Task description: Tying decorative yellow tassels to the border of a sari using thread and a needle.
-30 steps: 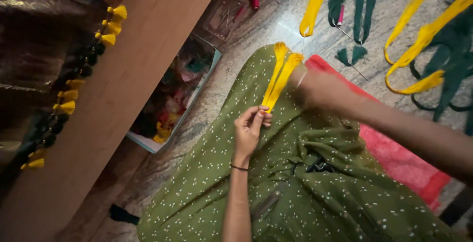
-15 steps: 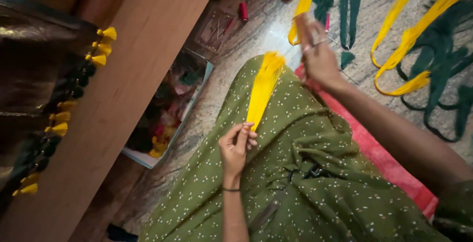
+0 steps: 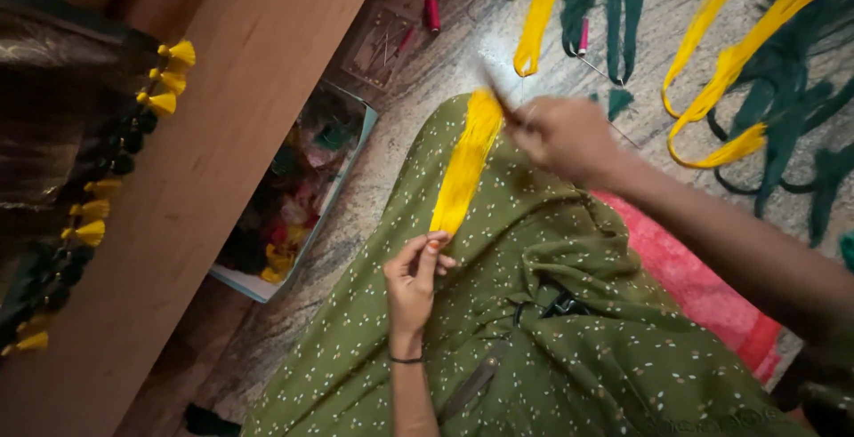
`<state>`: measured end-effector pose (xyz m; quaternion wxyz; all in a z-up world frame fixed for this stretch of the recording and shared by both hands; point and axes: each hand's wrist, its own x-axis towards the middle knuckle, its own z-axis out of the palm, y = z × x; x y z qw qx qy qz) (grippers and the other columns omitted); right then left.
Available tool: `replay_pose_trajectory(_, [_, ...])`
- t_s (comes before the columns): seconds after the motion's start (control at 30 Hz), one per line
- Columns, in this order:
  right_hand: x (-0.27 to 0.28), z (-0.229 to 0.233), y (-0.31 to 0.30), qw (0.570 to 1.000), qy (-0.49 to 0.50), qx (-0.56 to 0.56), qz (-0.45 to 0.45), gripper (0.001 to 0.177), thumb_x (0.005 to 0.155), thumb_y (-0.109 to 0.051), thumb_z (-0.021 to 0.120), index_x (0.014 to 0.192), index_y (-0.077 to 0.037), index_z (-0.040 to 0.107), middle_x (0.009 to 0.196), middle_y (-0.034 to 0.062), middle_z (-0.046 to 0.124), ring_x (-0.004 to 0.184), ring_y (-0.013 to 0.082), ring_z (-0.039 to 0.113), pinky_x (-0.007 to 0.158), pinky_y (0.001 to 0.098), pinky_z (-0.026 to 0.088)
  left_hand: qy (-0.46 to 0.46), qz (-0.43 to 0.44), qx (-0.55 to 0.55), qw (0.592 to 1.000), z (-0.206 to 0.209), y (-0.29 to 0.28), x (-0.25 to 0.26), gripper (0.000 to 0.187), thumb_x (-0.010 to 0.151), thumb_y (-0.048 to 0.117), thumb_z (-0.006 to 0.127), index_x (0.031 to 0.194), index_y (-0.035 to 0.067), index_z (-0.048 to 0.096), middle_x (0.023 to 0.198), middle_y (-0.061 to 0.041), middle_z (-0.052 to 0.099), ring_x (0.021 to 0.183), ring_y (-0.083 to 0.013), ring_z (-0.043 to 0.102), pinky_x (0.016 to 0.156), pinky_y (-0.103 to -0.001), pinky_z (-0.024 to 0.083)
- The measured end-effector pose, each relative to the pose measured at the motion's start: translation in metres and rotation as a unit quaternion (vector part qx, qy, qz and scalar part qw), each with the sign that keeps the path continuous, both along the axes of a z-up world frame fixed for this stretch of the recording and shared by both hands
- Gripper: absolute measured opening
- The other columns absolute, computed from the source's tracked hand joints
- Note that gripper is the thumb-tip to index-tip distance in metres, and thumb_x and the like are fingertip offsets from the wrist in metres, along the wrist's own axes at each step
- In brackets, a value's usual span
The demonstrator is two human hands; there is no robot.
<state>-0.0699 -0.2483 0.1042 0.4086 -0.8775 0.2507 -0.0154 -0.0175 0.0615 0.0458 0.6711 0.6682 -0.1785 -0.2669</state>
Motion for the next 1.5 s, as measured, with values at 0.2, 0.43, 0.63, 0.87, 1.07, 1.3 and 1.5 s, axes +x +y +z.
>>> replay_pose_trajectory(0.2, [-0.005,-0.013,0.045,0.888,-0.177,-0.231,0.356,0.021,0.089,-0.013,0.060,0.108,-0.007,0.055,0.093,0.0126,0.063,0.077,0.0341,0.070,0.058,0.0430,0.055,-0.052,0.003,0.015,0.999,0.007,-0.007,-0.002,0.024,0.105,0.013,0.059,0.117,-0.001,0.074,0.101,-0.011,0.076,0.071,-0.0120,0.073,0.061,-0.023,0.055])
replay_pose_trajectory(0.43, [0.019,-0.021,-0.013,0.952,0.118,-0.195,0.202,0.029,0.095,-0.025,0.060,0.121,-0.012,0.052,0.088,0.0199,0.070,0.079,0.0424,0.069,0.067,0.0541,0.054,0.021,-0.007,0.027,0.999,-0.024,0.006,-0.004,0.025,0.105,0.013,0.057,0.120,0.000,0.073,0.088,-0.009,0.077,0.065,-0.0108,0.069,0.058,-0.024,0.055])
replay_pose_trajectory(0.63, [-0.015,-0.051,0.013,0.912,-0.058,-0.269,0.303,0.033,0.091,-0.012,0.055,0.123,-0.007,0.051,0.100,0.0250,0.068,0.083,0.0460,0.069,0.065,0.0544,0.055,-0.005,0.010,0.035,0.999,-0.029,0.010,-0.007,0.026,0.106,0.012,0.055,0.120,-0.002,0.072,0.086,-0.007,0.077,0.071,-0.0105,0.073,0.065,-0.024,0.058])
replay_pose_trajectory(0.87, [-0.002,-0.001,0.006,0.972,0.032,-0.175,0.155,0.024,0.093,-0.015,0.056,0.114,-0.003,0.052,0.102,0.0296,0.067,0.088,0.0498,0.065,0.072,0.0591,0.050,-0.030,0.088,0.072,0.993,-0.014,0.016,-0.006,0.026,0.104,0.010,0.054,0.118,-0.003,0.072,0.076,-0.005,0.074,0.067,-0.0097,0.071,0.063,-0.025,0.059])
replay_pose_trajectory(1.07, [0.006,-0.036,-0.034,0.987,0.007,-0.142,-0.071,0.019,0.112,-0.020,0.047,0.120,-0.003,0.051,0.102,0.0312,0.068,0.097,0.0476,0.066,0.080,0.0568,0.050,-0.022,0.118,0.117,0.986,-0.013,0.017,-0.012,0.025,0.104,0.010,0.056,0.116,-0.002,0.074,0.073,-0.006,0.074,0.063,-0.0100,0.070,0.060,-0.025,0.058])
replay_pose_trajectory(1.3, [-0.002,-0.025,0.005,0.980,0.099,-0.148,0.084,0.015,0.101,-0.014,0.054,0.112,-0.004,0.051,0.093,0.0294,0.070,0.087,0.0469,0.067,0.074,0.0587,0.051,-0.043,0.124,0.116,0.985,-0.013,0.009,-0.011,0.025,0.103,0.010,0.056,0.116,-0.001,0.074,0.074,-0.005,0.075,0.065,-0.0093,0.072,0.062,-0.025,0.060])
replay_pose_trajectory(1.5, [0.014,-0.008,0.009,0.948,0.162,-0.200,0.189,0.026,0.083,-0.009,0.057,0.108,-0.007,0.050,0.087,0.0275,0.067,0.080,0.0502,0.067,0.067,0.0591,0.054,-0.052,0.135,0.094,0.985,-0.015,0.002,-0.010,0.023,0.104,0.007,0.057,0.117,0.000,0.074,0.075,-0.006,0.075,0.065,-0.0106,0.072,0.062,-0.025,0.060])
